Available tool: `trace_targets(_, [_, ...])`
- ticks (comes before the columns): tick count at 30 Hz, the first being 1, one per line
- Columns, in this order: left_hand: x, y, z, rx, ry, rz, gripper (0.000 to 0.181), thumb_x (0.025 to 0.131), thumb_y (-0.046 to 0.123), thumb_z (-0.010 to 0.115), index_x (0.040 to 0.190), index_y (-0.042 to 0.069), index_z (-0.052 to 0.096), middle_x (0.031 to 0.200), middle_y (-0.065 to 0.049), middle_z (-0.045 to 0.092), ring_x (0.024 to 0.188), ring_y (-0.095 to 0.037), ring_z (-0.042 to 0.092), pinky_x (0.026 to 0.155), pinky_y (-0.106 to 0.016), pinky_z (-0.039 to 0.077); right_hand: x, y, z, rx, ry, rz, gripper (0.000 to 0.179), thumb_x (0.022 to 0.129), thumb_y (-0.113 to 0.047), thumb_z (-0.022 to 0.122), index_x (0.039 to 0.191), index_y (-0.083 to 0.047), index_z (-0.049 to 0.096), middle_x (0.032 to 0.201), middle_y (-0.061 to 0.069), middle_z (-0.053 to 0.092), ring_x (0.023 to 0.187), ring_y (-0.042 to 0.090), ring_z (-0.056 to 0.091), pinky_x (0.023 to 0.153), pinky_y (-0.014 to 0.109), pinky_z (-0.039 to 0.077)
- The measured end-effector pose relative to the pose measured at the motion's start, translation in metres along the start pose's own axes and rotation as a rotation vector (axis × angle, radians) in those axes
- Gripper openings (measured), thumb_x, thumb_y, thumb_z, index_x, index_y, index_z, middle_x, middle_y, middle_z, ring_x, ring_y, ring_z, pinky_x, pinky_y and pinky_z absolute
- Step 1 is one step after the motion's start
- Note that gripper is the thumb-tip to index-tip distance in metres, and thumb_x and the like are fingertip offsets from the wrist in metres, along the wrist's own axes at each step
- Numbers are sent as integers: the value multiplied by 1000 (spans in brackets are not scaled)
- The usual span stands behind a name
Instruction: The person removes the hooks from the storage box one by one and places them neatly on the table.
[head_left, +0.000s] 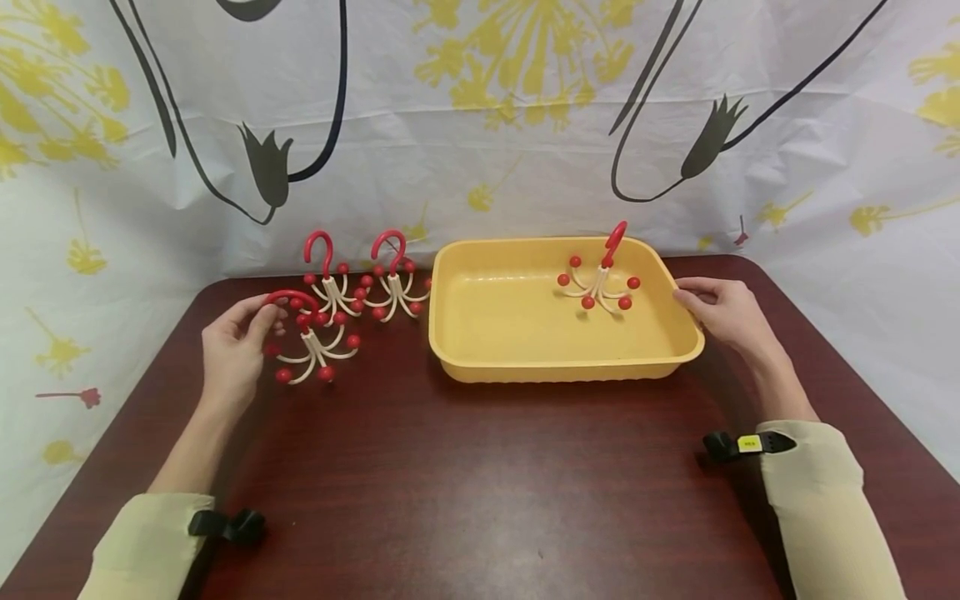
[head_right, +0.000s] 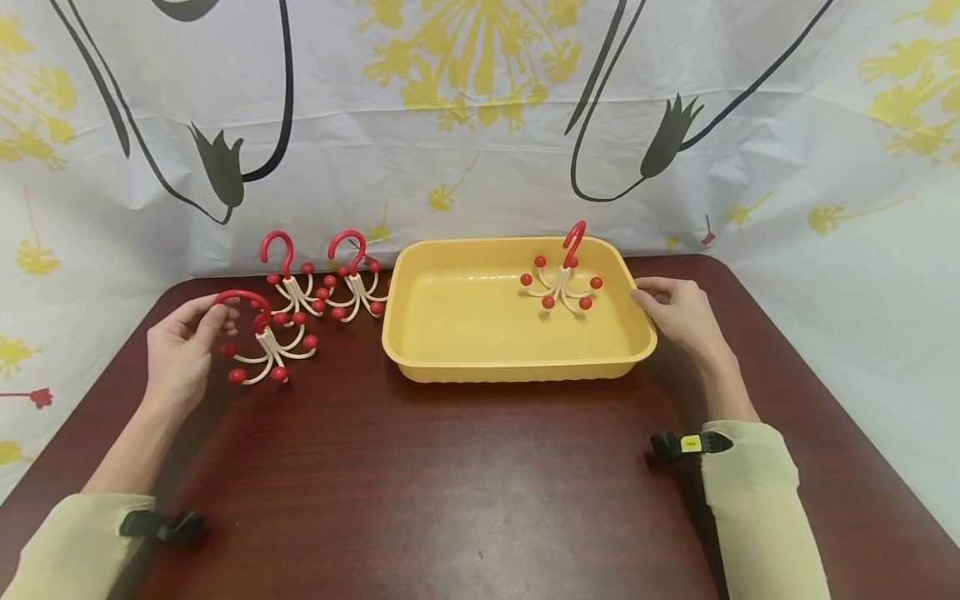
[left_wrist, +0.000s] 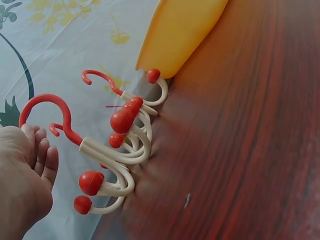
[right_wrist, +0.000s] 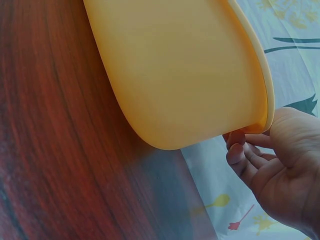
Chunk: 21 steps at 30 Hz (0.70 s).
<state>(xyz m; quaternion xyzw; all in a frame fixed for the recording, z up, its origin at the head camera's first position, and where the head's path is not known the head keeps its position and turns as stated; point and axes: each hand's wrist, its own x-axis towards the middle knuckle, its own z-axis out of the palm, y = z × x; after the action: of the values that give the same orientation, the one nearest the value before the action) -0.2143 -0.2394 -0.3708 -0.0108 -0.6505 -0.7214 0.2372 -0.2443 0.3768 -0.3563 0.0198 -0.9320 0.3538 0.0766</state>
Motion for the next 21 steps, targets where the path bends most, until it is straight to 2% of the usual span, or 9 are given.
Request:
trace_targets(5, [-1, 1, -5, -14, -37, 3, 13, 97, 5, 65, 107, 2, 73, 83, -2, 72, 71, -11, 64, 66, -18, 56, 0, 0, 0, 8, -3, 9, 49, 100, -38, 63, 127, 4, 65, 97, 17, 71, 69, 11, 61, 58, 22, 51])
trace_targets(9, [1, 5, -9, -4, -19, 8, 17, 97, 10, 67, 109, 0, 74, 86, -4, 71, 72, -11, 64, 66, -19, 55, 0, 0, 0, 18, -9, 13, 50, 100, -38, 63, 127, 4, 65, 94, 15, 70, 68, 11, 60, 58, 23, 51])
trace_targets(15, [7, 16, -11, -16, 18, 71, 21, 97, 9, 68, 110, -6, 72, 86, -7, 71, 73, -15, 62, 69, -20, 55, 0, 0, 0, 5, -5, 7, 50, 100, -39, 62, 128, 3, 65, 97, 17, 71, 69, 12, 61, 58, 23, 51])
trace_targets(21, [9, 28, -8, -35, 33, 135, 19, 97, 8, 67, 109, -6, 72, 86, -5, 71, 74, -15, 61, 72, -19, 54, 0, -1, 0, 8, -13, 21, 53, 100, -41, 62, 129, 3, 64, 99, 18, 71, 70, 13, 60, 58, 23, 51])
